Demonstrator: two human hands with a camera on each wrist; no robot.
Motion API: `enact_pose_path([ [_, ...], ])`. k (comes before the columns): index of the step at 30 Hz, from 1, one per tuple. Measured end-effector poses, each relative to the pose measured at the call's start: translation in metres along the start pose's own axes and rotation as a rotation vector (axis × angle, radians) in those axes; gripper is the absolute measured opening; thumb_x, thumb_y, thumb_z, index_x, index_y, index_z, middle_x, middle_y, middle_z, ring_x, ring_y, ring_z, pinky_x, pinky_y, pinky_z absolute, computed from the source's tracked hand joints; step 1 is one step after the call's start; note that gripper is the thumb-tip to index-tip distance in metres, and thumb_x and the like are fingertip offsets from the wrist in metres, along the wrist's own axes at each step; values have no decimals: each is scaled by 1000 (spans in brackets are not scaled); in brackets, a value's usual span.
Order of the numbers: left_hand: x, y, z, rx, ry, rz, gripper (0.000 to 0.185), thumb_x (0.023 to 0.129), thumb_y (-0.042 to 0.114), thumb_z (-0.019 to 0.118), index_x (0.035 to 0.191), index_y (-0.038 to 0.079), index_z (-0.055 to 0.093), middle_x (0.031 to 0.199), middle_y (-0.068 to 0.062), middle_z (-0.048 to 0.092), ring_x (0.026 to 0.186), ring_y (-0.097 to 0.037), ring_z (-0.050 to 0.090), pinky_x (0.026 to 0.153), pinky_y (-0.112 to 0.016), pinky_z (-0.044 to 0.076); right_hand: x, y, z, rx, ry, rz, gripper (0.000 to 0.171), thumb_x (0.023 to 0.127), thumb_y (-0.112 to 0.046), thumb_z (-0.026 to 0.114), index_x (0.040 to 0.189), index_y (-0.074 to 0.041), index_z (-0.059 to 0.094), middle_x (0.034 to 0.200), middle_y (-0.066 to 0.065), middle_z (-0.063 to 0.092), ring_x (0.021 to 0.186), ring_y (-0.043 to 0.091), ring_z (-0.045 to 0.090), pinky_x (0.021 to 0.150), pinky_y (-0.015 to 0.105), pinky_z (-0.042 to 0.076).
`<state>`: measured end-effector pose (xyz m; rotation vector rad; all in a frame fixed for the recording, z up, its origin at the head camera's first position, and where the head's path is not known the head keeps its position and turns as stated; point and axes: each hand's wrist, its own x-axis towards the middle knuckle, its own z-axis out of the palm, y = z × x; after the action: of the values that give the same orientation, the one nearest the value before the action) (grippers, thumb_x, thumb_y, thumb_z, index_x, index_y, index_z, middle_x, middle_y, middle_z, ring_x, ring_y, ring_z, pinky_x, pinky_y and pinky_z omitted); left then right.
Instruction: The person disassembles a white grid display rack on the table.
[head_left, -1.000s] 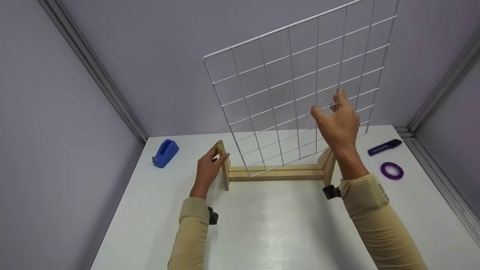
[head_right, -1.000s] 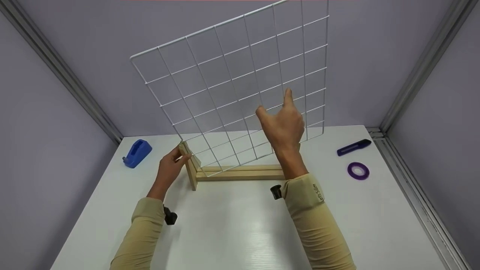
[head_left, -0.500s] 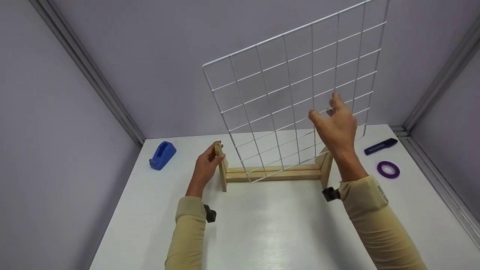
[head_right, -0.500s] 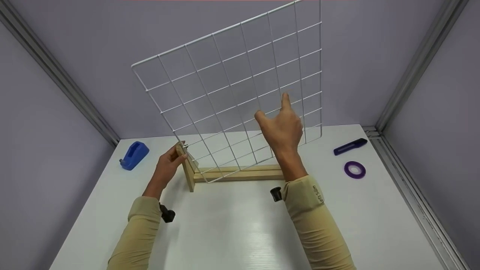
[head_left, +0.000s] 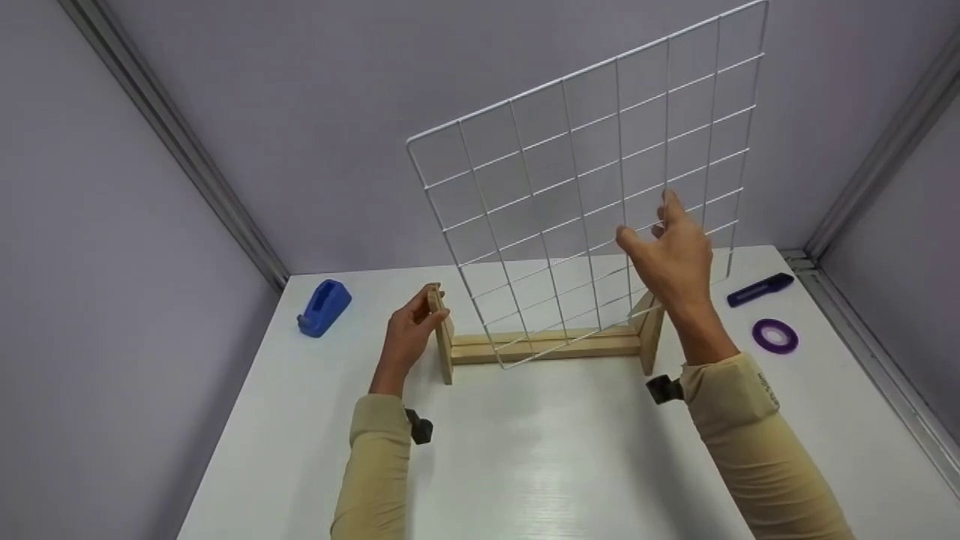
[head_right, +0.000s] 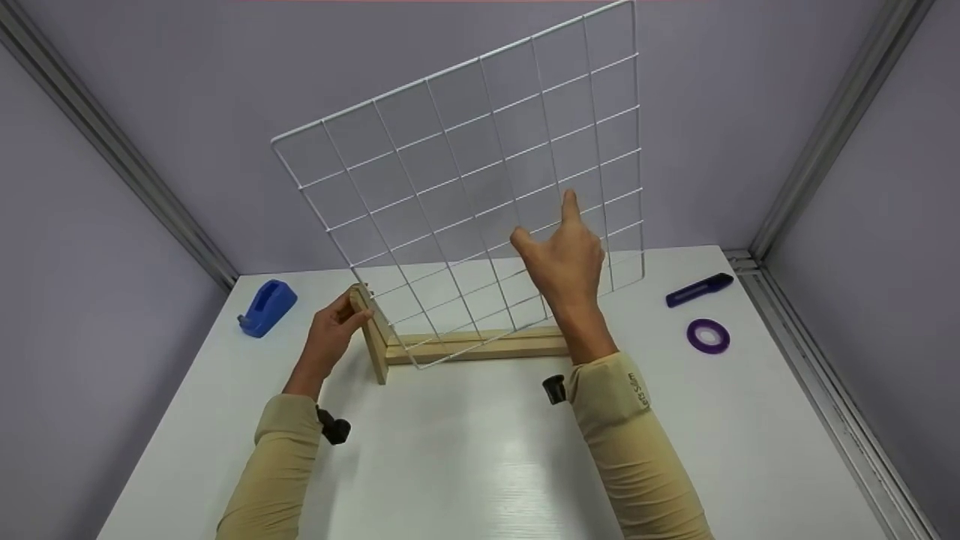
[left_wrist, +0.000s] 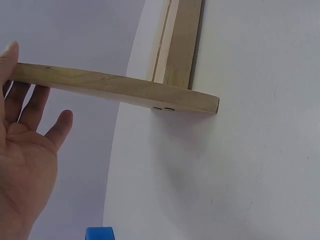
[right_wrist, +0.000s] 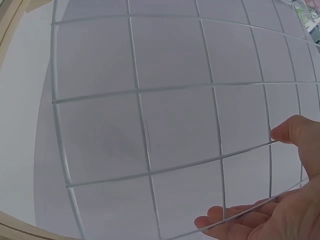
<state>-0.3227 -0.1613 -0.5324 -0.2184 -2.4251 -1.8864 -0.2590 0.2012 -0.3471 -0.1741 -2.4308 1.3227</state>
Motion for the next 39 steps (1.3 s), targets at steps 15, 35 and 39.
enact_pose_path([
  [15, -14, -1, -1, -9, 67, 12, 63, 94, 29, 74, 151, 19, 49, 144, -4, 62, 137, -20, 56, 111, -37, 49, 1, 6, 1, -65, -47, 21, 88, 93, -28, 69, 162, -6, 19, 159, 21, 39, 141, 40, 48, 109, 53, 48],
  [35, -32, -3, 0, 4, 129, -30, 69, 90, 34, 77, 151, 15, 50, 143, -4, 62, 135, -22, 58, 109, -35, 50, -4, 30, 5, -199, -127, 27, 91, 89, -28, 69, 162, -5, 19, 147, 29, 52, 91, 33, 61, 81, 45, 52],
  [39, -34, -3, -1, -9, 133, -28, 68, 90, 32, 78, 150, 16, 51, 143, -4, 63, 134, -22, 58, 109, -36, 51, -5, 35, 4, -225, -134, 30, 91, 89, -28, 69, 162, -4, 19, 137, 29, 59, 68, 21, 52, 67, 35, 45],
])
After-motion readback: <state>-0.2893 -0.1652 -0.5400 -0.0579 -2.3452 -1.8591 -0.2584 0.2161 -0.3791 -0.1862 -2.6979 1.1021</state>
